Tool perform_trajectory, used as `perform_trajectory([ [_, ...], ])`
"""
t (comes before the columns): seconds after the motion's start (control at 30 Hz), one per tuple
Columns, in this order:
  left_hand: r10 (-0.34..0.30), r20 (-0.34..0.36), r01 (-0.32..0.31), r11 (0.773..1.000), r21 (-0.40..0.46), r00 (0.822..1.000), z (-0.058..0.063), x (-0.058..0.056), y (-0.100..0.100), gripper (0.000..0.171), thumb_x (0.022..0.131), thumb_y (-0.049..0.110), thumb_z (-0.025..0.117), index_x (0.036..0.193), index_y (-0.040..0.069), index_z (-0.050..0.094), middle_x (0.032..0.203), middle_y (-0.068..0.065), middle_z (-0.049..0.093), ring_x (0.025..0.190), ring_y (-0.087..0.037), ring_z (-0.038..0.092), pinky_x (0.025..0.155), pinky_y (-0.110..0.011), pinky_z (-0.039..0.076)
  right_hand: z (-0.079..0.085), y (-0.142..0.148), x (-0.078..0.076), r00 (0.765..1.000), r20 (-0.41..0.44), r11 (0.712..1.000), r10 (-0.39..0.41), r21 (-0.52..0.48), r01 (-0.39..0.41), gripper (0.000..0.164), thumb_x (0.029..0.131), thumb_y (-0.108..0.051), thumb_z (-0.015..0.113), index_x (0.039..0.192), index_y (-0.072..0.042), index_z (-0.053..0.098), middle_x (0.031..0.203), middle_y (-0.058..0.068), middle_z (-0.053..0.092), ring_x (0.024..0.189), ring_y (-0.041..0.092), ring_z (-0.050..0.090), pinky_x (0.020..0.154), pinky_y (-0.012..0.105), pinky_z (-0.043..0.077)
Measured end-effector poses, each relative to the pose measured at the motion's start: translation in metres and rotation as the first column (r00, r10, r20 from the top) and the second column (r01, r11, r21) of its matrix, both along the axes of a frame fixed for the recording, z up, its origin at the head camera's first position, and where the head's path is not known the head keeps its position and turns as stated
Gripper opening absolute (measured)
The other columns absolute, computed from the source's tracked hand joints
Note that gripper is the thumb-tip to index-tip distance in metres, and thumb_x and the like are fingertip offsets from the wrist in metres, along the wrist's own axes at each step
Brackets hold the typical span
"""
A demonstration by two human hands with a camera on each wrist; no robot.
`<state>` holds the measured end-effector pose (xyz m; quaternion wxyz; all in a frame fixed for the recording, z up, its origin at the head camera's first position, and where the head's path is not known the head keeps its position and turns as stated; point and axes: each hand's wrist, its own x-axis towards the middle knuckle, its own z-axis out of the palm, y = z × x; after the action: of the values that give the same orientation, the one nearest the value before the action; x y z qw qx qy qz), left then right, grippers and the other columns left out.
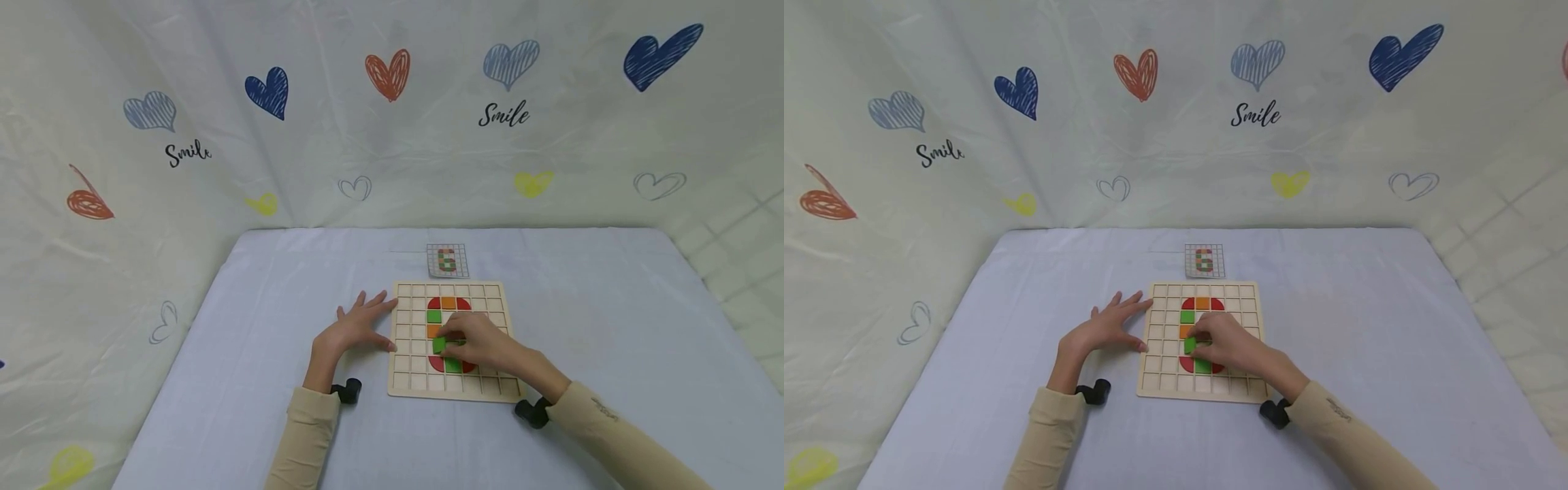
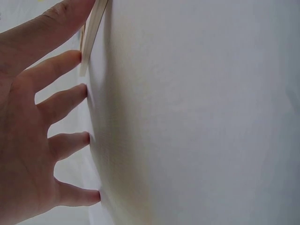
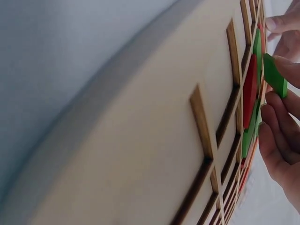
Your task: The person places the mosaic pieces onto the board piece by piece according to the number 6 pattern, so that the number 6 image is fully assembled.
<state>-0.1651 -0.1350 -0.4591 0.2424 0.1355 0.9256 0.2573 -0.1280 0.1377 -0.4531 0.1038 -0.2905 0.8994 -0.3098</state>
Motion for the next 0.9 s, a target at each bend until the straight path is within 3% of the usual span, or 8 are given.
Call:
perform_trajectory([
  [0.33, -0.007, -0.004, 0.007, 1.000, -0.001, 1.000, 0.0014, 0.0009, 0.0014, 0.093, 0.081, 0.037, 0.088, 0.160, 0.030, 0.040, 0.172, 0.001, 0.023, 0.161, -0.038, 0.000, 0.117, -0.079, -0.001, -0.0070, -0.0067, -0.0032, 1.000, 0.005, 1.000, 0.013, -0.004, -0.013, 0.020, 0.083, -0.010, 0.085, 0.102, -0.005, 0.080, 0.087, -0.003, 0.069, 0.079, 0.010, 0.056, 0.069, 0.020, 0.050],
  [0.9, -0.009, -0.007, 0.009, 1.000, -0.002, 1.000, 0.0015, 0.0009, -0.0001, 0.094, 0.080, 0.037, 0.088, 0.160, 0.029, 0.040, 0.172, 0.000, 0.023, 0.161, -0.038, 0.001, 0.117, -0.079, -0.001, -0.0022, 0.0000, 0.0024, 1.000, -0.006, 1.000, -0.030, 0.009, 0.030, 0.023, 0.087, -0.014, 0.083, 0.109, -0.009, 0.079, 0.098, -0.002, 0.072, 0.089, 0.014, 0.062, 0.077, 0.028, 0.054],
])
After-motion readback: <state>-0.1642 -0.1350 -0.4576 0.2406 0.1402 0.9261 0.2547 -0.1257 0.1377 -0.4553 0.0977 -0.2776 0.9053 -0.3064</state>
